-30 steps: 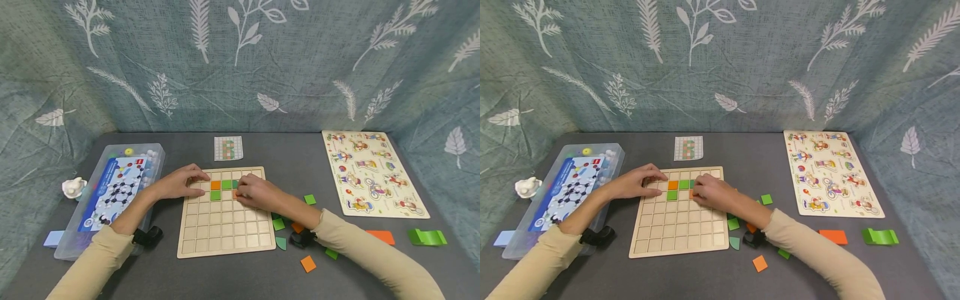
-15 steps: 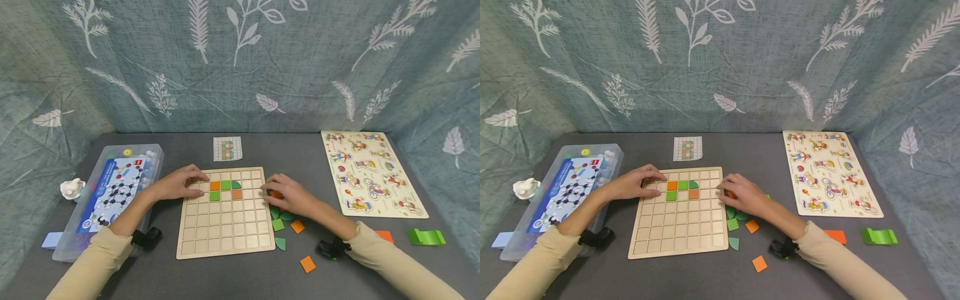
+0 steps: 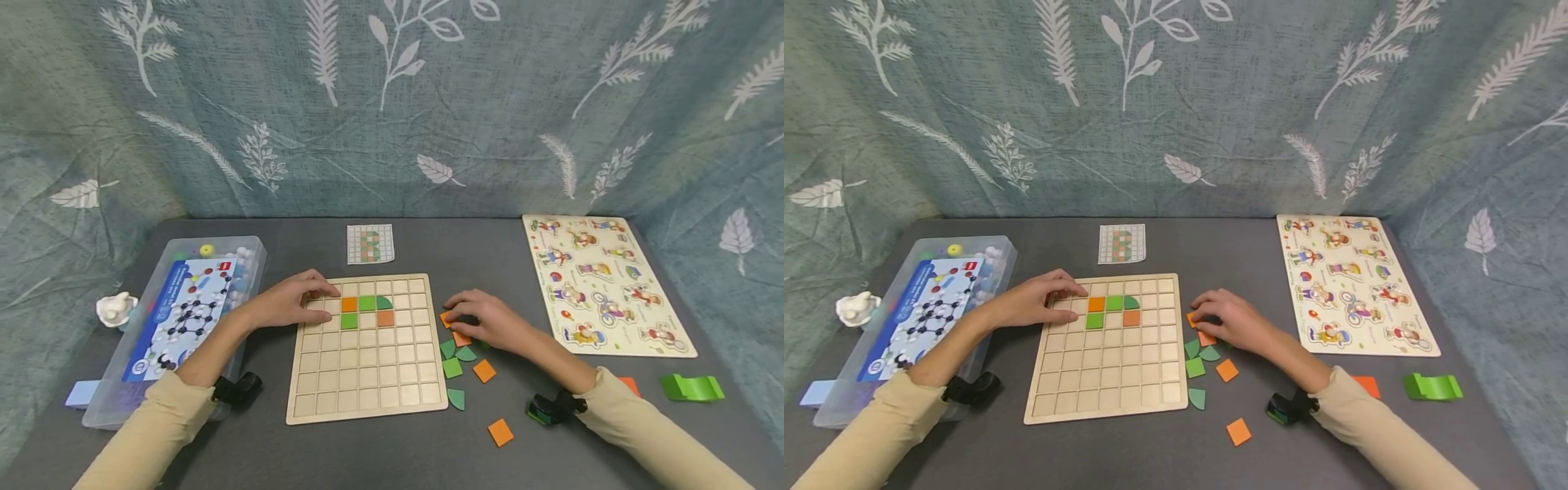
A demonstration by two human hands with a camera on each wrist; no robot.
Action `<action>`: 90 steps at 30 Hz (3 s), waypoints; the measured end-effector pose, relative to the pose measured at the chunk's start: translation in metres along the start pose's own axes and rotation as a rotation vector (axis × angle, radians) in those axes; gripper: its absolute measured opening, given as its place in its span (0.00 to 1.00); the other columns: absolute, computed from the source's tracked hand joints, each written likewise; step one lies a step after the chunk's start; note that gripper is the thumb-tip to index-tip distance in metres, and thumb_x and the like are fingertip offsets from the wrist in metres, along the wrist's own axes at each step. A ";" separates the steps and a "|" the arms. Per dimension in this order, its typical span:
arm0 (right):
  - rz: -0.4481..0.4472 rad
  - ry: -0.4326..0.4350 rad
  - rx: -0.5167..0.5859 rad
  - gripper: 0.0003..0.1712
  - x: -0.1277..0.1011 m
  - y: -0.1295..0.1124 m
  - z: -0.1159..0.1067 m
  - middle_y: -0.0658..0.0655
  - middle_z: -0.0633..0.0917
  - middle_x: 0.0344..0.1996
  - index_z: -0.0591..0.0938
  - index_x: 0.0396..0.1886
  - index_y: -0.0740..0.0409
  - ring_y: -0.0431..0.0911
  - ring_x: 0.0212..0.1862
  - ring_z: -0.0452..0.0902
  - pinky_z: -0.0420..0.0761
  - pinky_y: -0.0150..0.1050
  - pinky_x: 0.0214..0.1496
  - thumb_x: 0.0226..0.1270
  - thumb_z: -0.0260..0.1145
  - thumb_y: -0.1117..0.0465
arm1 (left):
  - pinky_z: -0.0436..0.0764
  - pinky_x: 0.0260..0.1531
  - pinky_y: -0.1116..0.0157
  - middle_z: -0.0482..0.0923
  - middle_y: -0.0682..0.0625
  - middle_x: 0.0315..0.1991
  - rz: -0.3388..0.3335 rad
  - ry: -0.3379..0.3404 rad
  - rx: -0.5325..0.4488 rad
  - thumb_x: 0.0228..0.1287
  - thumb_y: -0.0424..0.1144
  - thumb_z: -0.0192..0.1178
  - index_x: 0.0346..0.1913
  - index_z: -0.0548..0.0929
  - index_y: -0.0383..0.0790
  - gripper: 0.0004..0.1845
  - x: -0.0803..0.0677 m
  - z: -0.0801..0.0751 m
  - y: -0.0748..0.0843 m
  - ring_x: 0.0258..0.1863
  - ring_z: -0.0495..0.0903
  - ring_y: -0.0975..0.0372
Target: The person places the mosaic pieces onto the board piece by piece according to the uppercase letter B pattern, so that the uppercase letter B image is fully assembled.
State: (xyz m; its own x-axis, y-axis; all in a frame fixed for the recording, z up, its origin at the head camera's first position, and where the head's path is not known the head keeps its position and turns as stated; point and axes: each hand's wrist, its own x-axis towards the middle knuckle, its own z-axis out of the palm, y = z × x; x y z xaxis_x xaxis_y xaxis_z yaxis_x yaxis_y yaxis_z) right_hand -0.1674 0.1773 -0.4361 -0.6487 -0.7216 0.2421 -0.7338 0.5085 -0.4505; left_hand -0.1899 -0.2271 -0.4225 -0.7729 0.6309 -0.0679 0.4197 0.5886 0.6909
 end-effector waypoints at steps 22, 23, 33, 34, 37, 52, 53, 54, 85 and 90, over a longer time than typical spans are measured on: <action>-0.352 0.082 -0.078 0.12 0.003 0.023 0.001 0.55 0.83 0.40 0.87 0.41 0.56 0.44 0.40 0.79 0.79 0.34 0.39 0.55 0.73 0.67 | 0.71 0.37 0.68 0.73 0.49 0.47 -0.007 -0.014 0.002 0.63 0.44 0.66 0.57 0.80 0.45 0.20 0.002 0.001 0.001 0.38 0.67 0.61; -0.349 0.100 -0.059 0.13 0.004 0.022 0.001 0.55 0.83 0.40 0.87 0.41 0.56 0.44 0.40 0.80 0.79 0.34 0.39 0.55 0.74 0.67 | 0.71 0.37 0.68 0.73 0.48 0.47 -0.004 -0.015 0.001 0.63 0.44 0.65 0.57 0.80 0.44 0.20 0.002 0.001 0.002 0.38 0.67 0.61; -0.322 0.085 0.025 0.09 0.049 -0.026 0.017 0.54 0.84 0.41 0.87 0.41 0.57 0.42 0.41 0.81 0.80 0.31 0.42 0.59 0.72 0.63 | 0.70 0.38 0.68 0.73 0.49 0.47 -0.010 -0.010 0.004 0.63 0.43 0.66 0.57 0.80 0.44 0.20 0.002 0.000 0.001 0.39 0.67 0.61; -0.327 0.071 0.012 0.09 0.056 -0.032 0.021 0.53 0.84 0.40 0.87 0.40 0.56 0.42 0.41 0.81 0.80 0.30 0.43 0.60 0.72 0.61 | 0.70 0.38 0.68 0.73 0.49 0.47 -0.009 -0.009 0.005 0.63 0.43 0.66 0.57 0.80 0.44 0.20 0.002 0.001 0.001 0.39 0.67 0.61; -0.345 0.027 -0.021 0.08 0.073 -0.049 0.033 0.52 0.84 0.39 0.87 0.40 0.56 0.41 0.42 0.80 0.79 0.29 0.45 0.63 0.70 0.59 | 0.71 0.38 0.67 0.73 0.49 0.47 -0.003 -0.009 0.008 0.63 0.43 0.66 0.57 0.80 0.44 0.20 0.003 0.002 0.000 0.39 0.68 0.60; -0.378 -0.047 -0.150 0.05 0.101 -0.076 0.064 0.49 0.83 0.36 0.87 0.36 0.53 0.38 0.38 0.76 0.76 0.27 0.43 0.64 0.69 0.58 | 0.71 0.40 0.66 0.74 0.49 0.47 0.003 0.000 0.025 0.63 0.44 0.66 0.56 0.81 0.44 0.19 0.001 0.001 -0.001 0.41 0.69 0.61; -0.379 -0.051 -0.153 0.05 0.101 -0.076 0.064 0.49 0.83 0.37 0.87 0.37 0.53 0.38 0.38 0.76 0.76 0.27 0.43 0.65 0.69 0.58 | 0.71 0.40 0.66 0.74 0.49 0.47 0.001 -0.002 0.026 0.64 0.44 0.65 0.57 0.81 0.44 0.19 0.001 0.001 -0.001 0.41 0.69 0.60; -0.381 -0.056 -0.153 0.05 0.101 -0.077 0.065 0.50 0.83 0.37 0.87 0.37 0.53 0.39 0.38 0.76 0.76 0.27 0.43 0.65 0.68 0.58 | 0.71 0.40 0.65 0.73 0.49 0.47 0.000 -0.004 0.028 0.64 0.44 0.65 0.57 0.81 0.44 0.19 0.001 0.001 -0.001 0.41 0.69 0.60; -0.369 0.061 -0.232 0.10 0.056 -0.065 0.028 0.49 0.83 0.40 0.87 0.44 0.52 0.40 0.42 0.77 0.78 0.30 0.43 0.65 0.68 0.56 | 0.70 0.39 0.67 0.72 0.49 0.47 -0.009 -0.010 0.002 0.64 0.44 0.65 0.57 0.81 0.44 0.20 0.001 0.001 0.000 0.40 0.67 0.61; -0.232 0.098 -0.132 0.13 0.004 -0.041 0.011 0.50 0.83 0.43 0.86 0.46 0.54 0.40 0.43 0.75 0.77 0.31 0.39 0.61 0.71 0.57 | 0.69 0.38 0.68 0.72 0.49 0.47 -0.008 -0.011 0.000 0.64 0.43 0.65 0.57 0.80 0.44 0.19 0.000 0.000 -0.001 0.39 0.66 0.61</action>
State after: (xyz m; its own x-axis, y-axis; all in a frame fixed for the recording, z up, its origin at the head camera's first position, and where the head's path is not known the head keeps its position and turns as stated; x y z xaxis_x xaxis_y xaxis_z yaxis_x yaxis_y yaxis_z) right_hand -0.1373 0.1483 -0.4258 -0.4722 -0.7799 0.4108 -0.8807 0.3967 -0.2590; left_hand -0.1903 -0.2279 -0.4232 -0.7708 0.6318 -0.0818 0.4133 0.5937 0.6905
